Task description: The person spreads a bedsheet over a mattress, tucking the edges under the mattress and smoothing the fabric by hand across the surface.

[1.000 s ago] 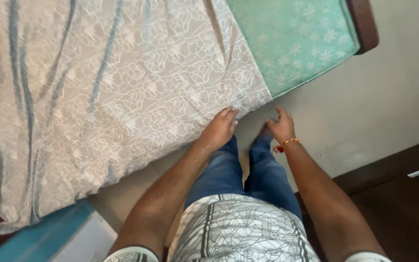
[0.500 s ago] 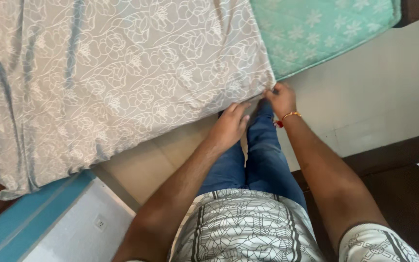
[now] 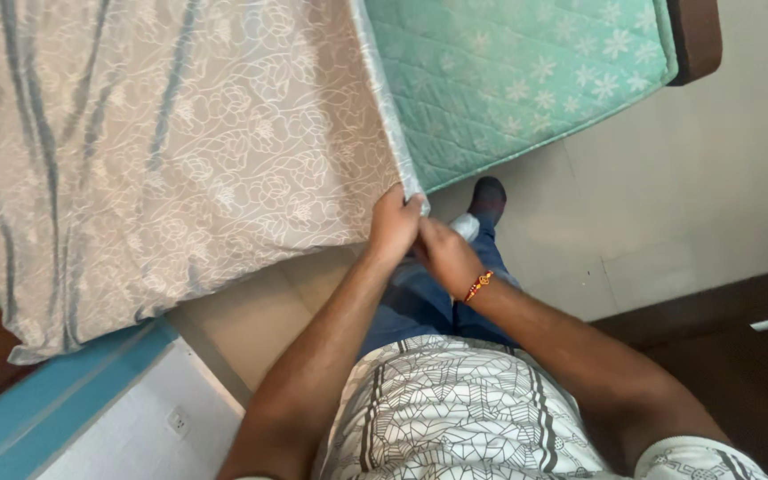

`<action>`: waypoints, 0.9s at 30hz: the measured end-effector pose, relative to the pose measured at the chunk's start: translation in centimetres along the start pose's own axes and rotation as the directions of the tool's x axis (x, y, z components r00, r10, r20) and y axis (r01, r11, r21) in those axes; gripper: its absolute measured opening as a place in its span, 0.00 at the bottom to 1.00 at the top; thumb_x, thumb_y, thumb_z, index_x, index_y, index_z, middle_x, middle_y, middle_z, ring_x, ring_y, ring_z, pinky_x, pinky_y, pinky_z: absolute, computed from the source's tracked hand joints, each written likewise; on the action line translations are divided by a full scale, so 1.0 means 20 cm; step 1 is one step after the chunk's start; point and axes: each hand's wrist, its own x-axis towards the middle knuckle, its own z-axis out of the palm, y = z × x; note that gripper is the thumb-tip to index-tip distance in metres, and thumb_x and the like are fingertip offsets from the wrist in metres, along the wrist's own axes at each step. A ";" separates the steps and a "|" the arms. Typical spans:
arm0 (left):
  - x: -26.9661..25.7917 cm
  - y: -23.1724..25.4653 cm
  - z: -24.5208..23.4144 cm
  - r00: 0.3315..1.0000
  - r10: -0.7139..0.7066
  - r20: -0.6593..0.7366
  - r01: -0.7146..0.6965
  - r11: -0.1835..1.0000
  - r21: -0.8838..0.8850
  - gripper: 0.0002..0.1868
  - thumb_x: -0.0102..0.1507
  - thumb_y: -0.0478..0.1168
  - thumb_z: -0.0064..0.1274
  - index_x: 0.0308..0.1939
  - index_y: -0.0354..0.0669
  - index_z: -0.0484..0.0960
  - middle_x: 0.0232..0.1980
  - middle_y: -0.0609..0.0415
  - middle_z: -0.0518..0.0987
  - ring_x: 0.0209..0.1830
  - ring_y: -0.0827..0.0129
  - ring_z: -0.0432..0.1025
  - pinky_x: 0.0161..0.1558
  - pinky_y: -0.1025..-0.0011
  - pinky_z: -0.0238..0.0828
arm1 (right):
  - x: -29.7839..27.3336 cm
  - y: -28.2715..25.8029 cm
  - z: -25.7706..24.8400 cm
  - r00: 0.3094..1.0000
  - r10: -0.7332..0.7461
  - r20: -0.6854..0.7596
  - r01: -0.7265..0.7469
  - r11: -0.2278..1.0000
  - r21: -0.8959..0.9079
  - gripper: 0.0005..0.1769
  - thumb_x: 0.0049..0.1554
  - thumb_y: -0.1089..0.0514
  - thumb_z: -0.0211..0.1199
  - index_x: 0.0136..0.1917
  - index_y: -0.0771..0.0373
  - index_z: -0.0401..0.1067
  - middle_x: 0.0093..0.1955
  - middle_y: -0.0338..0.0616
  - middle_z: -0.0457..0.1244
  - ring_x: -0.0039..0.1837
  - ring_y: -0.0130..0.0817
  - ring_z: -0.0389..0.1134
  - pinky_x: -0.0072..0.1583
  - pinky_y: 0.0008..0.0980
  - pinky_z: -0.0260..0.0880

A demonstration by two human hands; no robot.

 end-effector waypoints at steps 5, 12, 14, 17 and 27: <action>-0.16 -0.06 -0.23 0.989 0.007 -0.145 0.000 0.999 0.045 0.10 0.69 0.39 0.51 0.41 0.32 0.78 0.35 0.42 0.81 0.33 0.59 0.75 0.40 0.61 0.71 | 0.06 -0.15 -0.02 0.986 -0.100 0.135 0.073 0.979 0.191 0.13 0.57 0.66 0.66 0.52 0.66 0.65 0.48 0.58 0.63 0.49 0.59 0.68 0.49 0.47 0.70; -0.34 -0.08 -0.49 0.961 0.005 -0.275 -0.011 1.000 -0.018 0.07 0.70 0.36 0.49 0.47 0.34 0.76 0.37 0.45 0.80 0.35 0.66 0.74 0.40 0.66 0.71 | 0.13 -0.26 0.05 0.960 -0.140 0.244 0.059 0.948 0.311 0.15 0.52 0.70 0.66 0.53 0.66 0.69 0.49 0.52 0.65 0.51 0.48 0.72 0.52 0.39 0.74; -0.37 -0.06 -0.54 0.953 0.018 -0.303 -0.027 0.999 -0.028 0.08 0.70 0.36 0.49 0.50 0.35 0.75 0.38 0.46 0.81 0.36 0.67 0.75 0.40 0.66 0.72 | 0.13 -0.26 0.07 0.951 -0.128 0.282 0.029 0.943 0.332 0.17 0.50 0.72 0.63 0.54 0.66 0.71 0.50 0.51 0.66 0.52 0.48 0.73 0.53 0.38 0.74; -0.42 0.00 -0.59 0.929 0.050 -0.366 -0.044 0.999 0.023 0.09 0.69 0.34 0.51 0.52 0.35 0.73 0.39 0.47 0.82 0.35 0.67 0.76 0.40 0.67 0.73 | 0.15 -0.26 0.11 0.937 -0.088 0.338 -0.046 0.928 0.369 0.19 0.50 0.74 0.56 0.55 0.66 0.71 0.51 0.52 0.67 0.53 0.45 0.73 0.55 0.37 0.74; -0.62 0.26 -0.89 0.837 0.373 -0.401 -0.331 0.928 0.172 0.24 0.61 0.16 0.39 0.54 0.38 0.79 0.49 0.44 0.78 0.51 0.57 0.77 0.54 0.69 0.74 | 0.25 -0.05 0.42 0.948 -0.043 0.315 -0.057 0.952 0.302 0.16 0.51 0.71 0.57 0.54 0.67 0.73 0.47 0.53 0.70 0.50 0.45 0.75 0.53 0.39 0.75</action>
